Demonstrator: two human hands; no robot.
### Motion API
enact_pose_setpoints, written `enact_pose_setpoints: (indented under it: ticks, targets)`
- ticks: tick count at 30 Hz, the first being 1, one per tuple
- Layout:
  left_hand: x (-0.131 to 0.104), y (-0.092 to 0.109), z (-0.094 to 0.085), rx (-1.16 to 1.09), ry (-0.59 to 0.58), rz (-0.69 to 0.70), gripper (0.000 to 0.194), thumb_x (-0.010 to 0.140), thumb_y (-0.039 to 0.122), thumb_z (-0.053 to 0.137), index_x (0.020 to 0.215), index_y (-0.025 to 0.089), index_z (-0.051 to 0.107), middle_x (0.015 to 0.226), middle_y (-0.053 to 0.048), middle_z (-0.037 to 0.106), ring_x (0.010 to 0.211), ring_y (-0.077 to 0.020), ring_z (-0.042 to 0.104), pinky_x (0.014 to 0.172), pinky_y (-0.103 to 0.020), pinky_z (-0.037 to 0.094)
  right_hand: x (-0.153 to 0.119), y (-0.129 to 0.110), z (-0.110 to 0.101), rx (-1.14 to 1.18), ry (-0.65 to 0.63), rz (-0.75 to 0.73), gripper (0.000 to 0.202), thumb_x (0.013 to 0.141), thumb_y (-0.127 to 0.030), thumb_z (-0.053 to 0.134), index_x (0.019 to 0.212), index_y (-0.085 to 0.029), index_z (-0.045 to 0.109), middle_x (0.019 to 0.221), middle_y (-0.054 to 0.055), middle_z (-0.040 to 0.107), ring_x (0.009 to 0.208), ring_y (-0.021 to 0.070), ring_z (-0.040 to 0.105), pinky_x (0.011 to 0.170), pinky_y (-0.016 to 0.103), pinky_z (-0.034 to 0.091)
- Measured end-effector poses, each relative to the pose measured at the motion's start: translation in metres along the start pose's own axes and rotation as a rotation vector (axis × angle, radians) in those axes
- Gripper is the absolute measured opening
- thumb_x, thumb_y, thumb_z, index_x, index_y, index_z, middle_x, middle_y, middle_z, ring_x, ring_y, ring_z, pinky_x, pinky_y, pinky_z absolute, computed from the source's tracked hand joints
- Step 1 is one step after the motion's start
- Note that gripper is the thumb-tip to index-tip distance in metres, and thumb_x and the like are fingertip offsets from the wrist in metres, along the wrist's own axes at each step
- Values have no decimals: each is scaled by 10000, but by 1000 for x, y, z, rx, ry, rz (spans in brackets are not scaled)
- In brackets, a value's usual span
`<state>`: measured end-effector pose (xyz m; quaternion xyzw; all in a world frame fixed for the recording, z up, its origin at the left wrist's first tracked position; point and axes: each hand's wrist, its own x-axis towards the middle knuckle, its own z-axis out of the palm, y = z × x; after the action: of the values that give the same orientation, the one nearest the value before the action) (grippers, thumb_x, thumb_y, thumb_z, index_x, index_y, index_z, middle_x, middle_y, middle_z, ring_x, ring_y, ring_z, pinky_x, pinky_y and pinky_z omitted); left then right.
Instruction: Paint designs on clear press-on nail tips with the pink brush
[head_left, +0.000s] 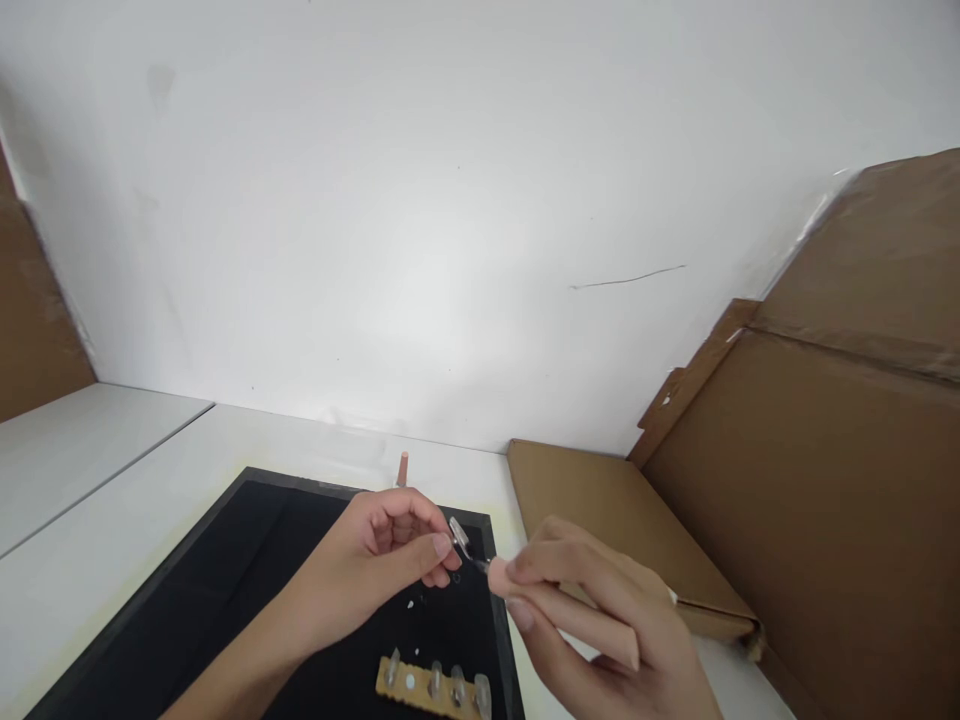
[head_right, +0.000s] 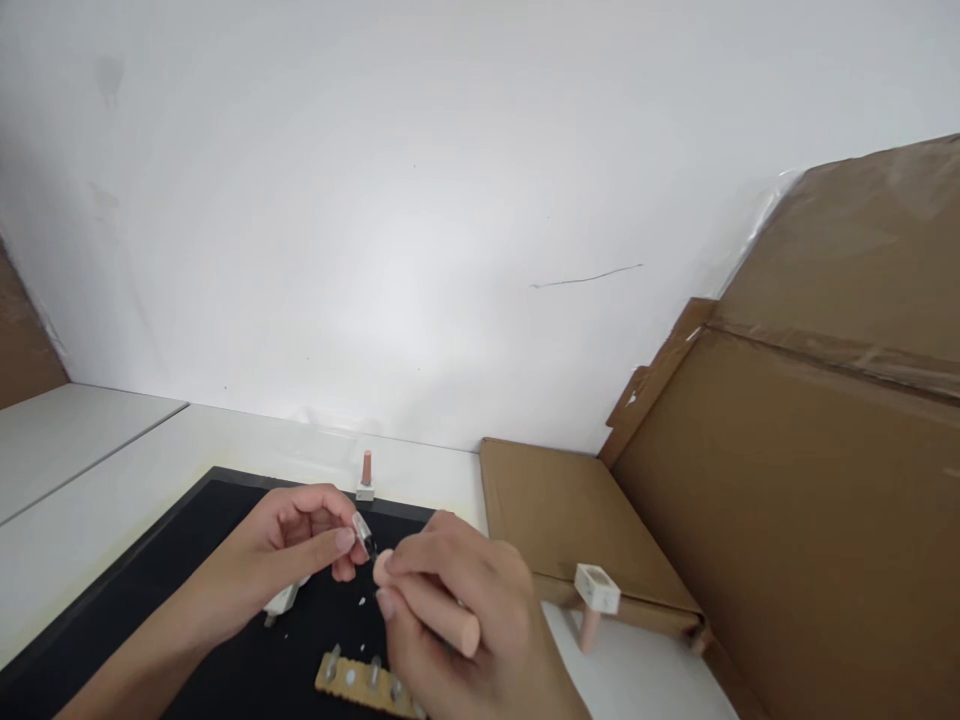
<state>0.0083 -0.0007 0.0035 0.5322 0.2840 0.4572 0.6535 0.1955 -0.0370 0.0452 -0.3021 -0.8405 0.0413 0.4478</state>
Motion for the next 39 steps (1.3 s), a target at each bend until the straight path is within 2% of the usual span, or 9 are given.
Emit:
enact_pose_setpoints:
  ticks: [4, 8, 14, 21, 29, 35, 39]
  targets:
    - [1, 1, 0, 1, 10, 12, 194, 764, 327, 737, 745, 147, 667, 693, -22, 710, 604, -106, 624, 610, -220, 487, 0, -1, 0, -20, 30, 2, 194, 777, -34, 533, 758, -226, 514, 550, -45, 542, 443, 95, 419, 431, 225, 348]
    - [0, 1, 0, 21, 24, 7, 213, 758, 345, 740, 752, 147, 662, 690, -20, 701, 607, -112, 619, 612, -228, 484, 0, -1, 0, -4, 83, 37, 177, 809, -58, 536, 858, -226, 563, 598, -31, 551, 479, 107, 469, 438, 222, 370]
    - [3, 3, 0, 57, 28, 37, 272, 802, 419, 686, 782, 150, 649, 703, -13, 689, 601, -102, 599, 630, -231, 474, 2, -3, -1, 36, -1, 1, 216, 733, 1, 533, 744, -215, 547, 569, -27, 591, 456, 98, 494, 431, 213, 385]
    - [2, 5, 4, 65, 31, -1, 407, 750, 547, 683, 731, 143, 636, 658, -18, 673, 577, -115, 586, 613, -245, 472, 5, -1, 2, 44, 72, -43, 224, 764, -21, 551, 865, -221, 563, 618, -22, 613, 480, 105, 497, 425, 210, 393]
    - [6, -6, 1, -111, -6, -85, 399, 749, 521, 707, 725, 131, 631, 600, -5, 656, 494, -82, 544, 528, -197, 406, 3, -4, 11, -11, 54, -134, 219, 795, -31, 529, 919, -206, 568, 638, -23, 560, 514, 101, 506, 422, 205, 374]
    - [6, -7, 0, -289, -54, -169, 396, 704, 481, 769, 669, 117, 620, 549, 0, 618, 456, -68, 516, 493, -182, 382, 4, -1, 13, -98, 41, -165, 207, 824, -42, 521, 954, -193, 574, 693, -10, 568, 568, 99, 543, 474, 208, 415]
    - [8, -8, 0, -401, -94, -229, 357, 703, 423, 790, 637, 109, 633, 502, 9, 577, 419, -58, 471, 463, -181, 360, 4, 0, 12, -144, 21, -169, 183, 815, -38, 512, 898, -189, 575, 657, -20, 554, 537, 93, 522, 465, 212, 388]
